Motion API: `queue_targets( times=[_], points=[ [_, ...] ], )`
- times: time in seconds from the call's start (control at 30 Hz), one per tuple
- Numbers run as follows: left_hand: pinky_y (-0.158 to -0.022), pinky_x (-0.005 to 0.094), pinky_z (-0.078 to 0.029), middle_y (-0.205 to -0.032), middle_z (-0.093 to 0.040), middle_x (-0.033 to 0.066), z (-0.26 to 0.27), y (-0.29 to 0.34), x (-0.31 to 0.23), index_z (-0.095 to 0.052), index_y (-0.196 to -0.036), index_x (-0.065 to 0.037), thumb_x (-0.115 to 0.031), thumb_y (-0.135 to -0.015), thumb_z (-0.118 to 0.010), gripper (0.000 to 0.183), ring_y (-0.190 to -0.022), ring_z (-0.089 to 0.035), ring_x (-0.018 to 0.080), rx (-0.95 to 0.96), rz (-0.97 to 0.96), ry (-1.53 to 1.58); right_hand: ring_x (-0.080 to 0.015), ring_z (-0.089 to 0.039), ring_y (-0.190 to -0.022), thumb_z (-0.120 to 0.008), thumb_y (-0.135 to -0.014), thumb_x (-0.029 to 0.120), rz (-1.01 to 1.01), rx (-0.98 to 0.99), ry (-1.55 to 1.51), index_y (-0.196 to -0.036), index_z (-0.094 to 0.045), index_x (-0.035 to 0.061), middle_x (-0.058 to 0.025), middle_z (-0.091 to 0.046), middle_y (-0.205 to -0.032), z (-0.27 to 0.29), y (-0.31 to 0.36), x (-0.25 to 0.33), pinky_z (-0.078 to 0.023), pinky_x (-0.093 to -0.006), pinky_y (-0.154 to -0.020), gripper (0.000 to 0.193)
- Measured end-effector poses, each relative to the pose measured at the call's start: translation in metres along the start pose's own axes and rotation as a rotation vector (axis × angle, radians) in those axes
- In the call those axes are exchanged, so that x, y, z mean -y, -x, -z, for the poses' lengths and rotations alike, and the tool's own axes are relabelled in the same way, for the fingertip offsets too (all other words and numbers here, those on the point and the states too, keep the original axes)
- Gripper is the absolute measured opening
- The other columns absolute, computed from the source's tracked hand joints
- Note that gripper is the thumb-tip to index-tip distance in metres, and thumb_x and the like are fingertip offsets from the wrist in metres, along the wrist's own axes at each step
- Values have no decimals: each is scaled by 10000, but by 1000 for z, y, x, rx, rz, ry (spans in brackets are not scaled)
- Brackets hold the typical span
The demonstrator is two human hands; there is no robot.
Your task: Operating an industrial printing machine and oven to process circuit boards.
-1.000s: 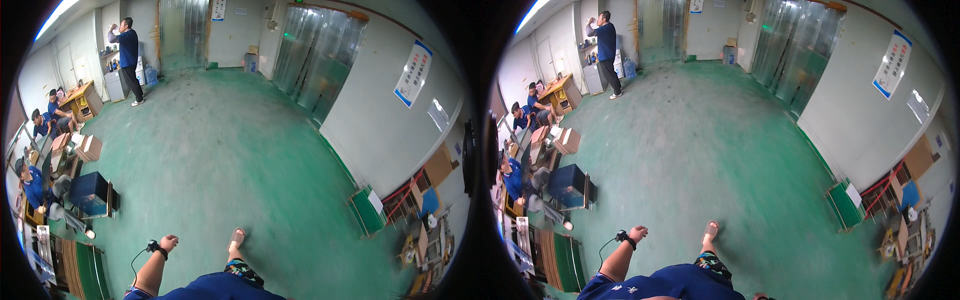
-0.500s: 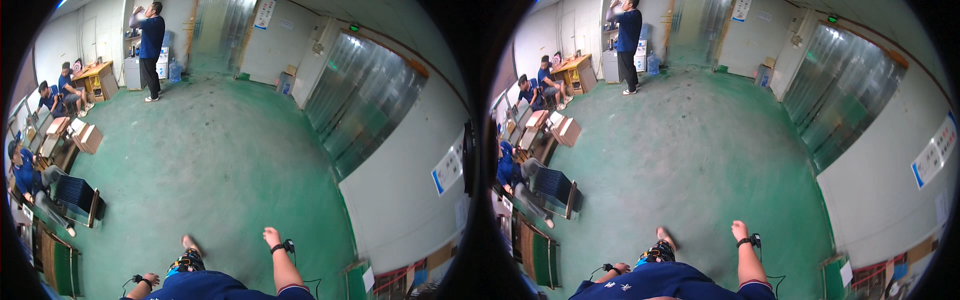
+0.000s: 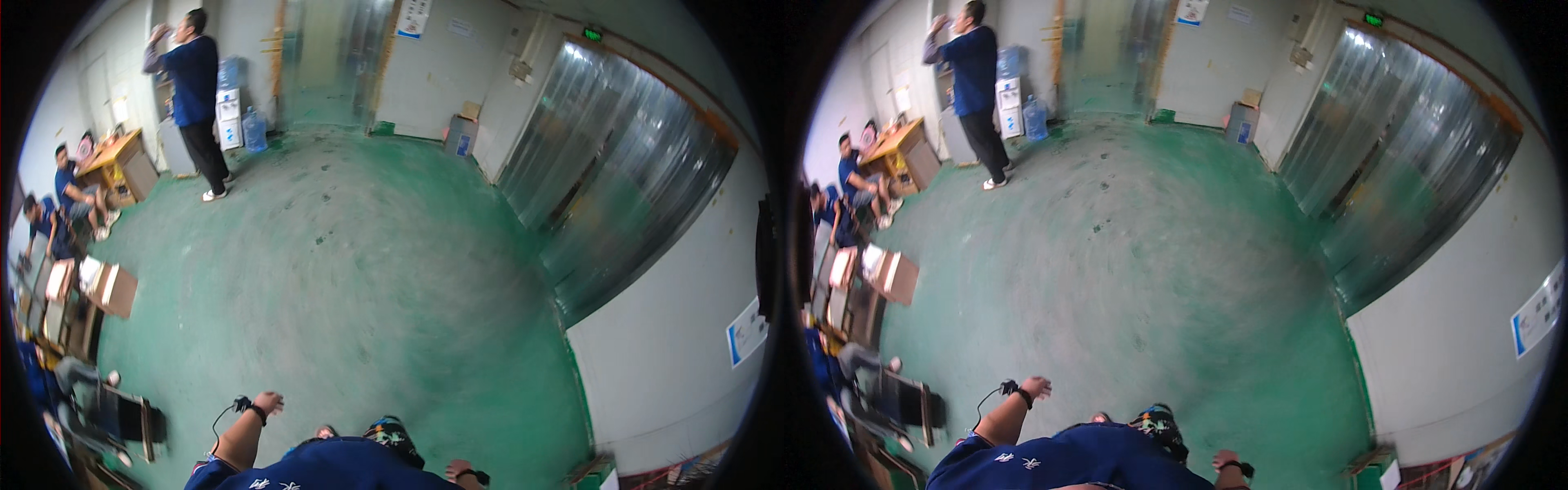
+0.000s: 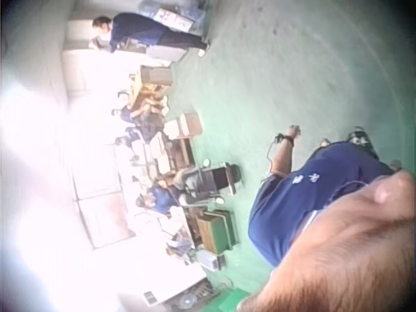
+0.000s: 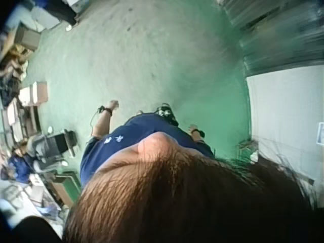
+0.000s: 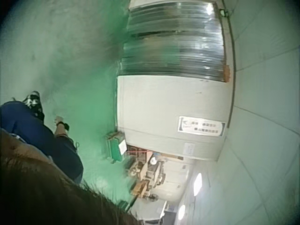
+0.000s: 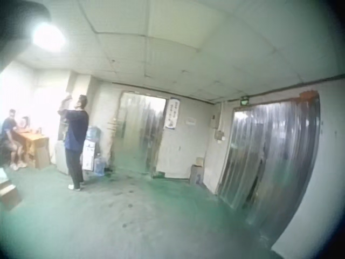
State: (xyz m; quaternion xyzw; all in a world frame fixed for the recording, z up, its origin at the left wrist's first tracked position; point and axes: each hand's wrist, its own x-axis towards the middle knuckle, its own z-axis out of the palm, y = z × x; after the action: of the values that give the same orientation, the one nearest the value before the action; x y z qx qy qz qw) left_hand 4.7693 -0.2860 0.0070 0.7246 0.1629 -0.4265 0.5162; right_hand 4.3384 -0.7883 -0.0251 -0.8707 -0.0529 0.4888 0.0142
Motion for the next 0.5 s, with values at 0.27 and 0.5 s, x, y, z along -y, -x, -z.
queue_targets(
  times=[0.27, 0.5],
  points=[
    [-459, 301, -478, -793, -639, 102, 5, -136, -195, -574, -973, -5, -169, -821, -485, 241, -624, -625, 206, -83, -152, -13, -255, -550, -999, -460, -800, 257, -380, 54, -668, -1011, -608, 104, -140, -577, -1056, 91, -93, -46, -440, -396, -844, 300],
    [-592, 354, -481, -941, -637, 70, -27, -184, -180, -571, -1023, -86, -225, -873, -422, 252, -774, -625, 217, 245, -36, -669, -304, -595, -885, -481, -819, 248, -425, -375, -512, -898, -644, 59, -137, -629, -944, 393, -243, -261, -464, -435, -742, 261]
  ],
)
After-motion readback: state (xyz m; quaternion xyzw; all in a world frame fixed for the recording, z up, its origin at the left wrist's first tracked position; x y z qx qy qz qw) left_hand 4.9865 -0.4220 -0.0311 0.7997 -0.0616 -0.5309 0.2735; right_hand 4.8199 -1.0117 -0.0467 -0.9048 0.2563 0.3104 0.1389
